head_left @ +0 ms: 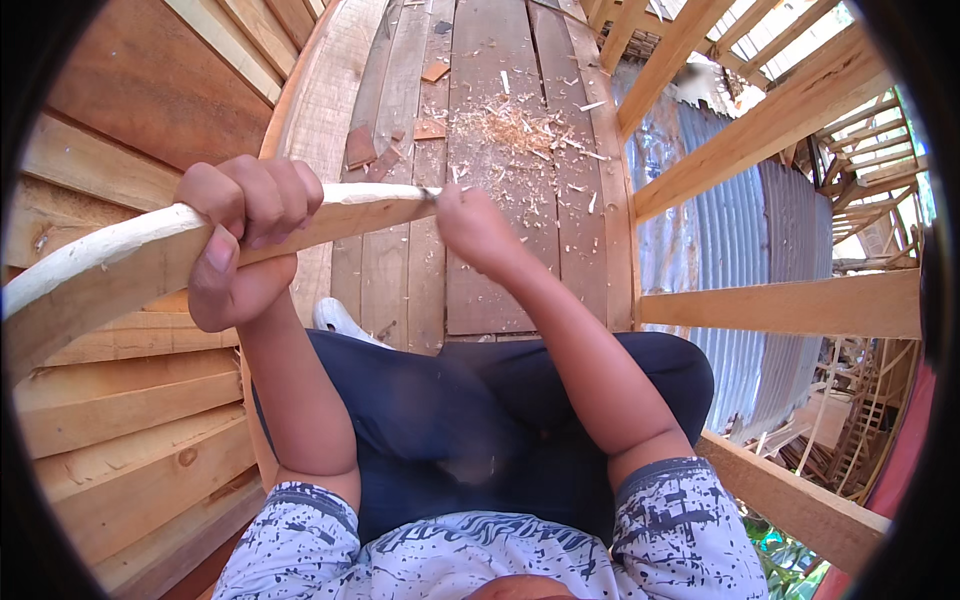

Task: The person carves a long, curved piece of wood using a small knife. They hold the wood with their left hand and use the knife in their right hand to shave off thin layers of wood, creating wood shavings on the floor.

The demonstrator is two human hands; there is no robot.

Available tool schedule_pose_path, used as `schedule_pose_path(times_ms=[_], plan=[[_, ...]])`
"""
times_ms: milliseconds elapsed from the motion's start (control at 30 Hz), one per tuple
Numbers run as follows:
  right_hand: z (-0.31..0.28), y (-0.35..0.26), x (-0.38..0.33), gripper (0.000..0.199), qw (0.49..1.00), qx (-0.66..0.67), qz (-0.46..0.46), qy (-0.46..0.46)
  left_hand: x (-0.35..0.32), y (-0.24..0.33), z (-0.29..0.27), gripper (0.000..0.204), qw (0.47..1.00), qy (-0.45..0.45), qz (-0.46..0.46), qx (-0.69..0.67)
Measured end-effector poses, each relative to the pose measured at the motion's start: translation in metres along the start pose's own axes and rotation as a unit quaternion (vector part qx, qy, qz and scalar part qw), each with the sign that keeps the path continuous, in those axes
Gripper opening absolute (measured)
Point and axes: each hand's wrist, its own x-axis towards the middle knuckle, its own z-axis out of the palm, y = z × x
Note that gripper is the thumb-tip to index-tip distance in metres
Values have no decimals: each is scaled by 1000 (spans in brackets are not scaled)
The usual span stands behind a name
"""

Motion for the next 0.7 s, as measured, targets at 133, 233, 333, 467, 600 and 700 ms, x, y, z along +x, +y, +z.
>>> schedule_pose_path(times_ms=[133, 233, 333, 467, 600, 700], plan=[[6, 92, 33, 52, 997, -31, 65, -33, 5, -2, 3, 20, 999, -24, -4, -34], [-5, 23, 8, 54, 993, 63, 79, -60, 4, 1, -8, 24, 998, -59, 1, -26], [-11, -9, -11, 55, 998, 54, 11, -33, 4, 2, -11, 29, 997, -80, 3, -21], [-9, 65, 19, 56, 988, 93, 106, -65, 8, 0, -14, 34, 991, -122, -10, -58], [-22, 9, -9, 54, 994, 19, 83, -70, 5, 7, -19, 36, 991, -120, -20, -59], [-32, -39, -40, 52, 996, -7, 31, -81, 3, 8, -21, 36, 987, -141, -30, -67]])
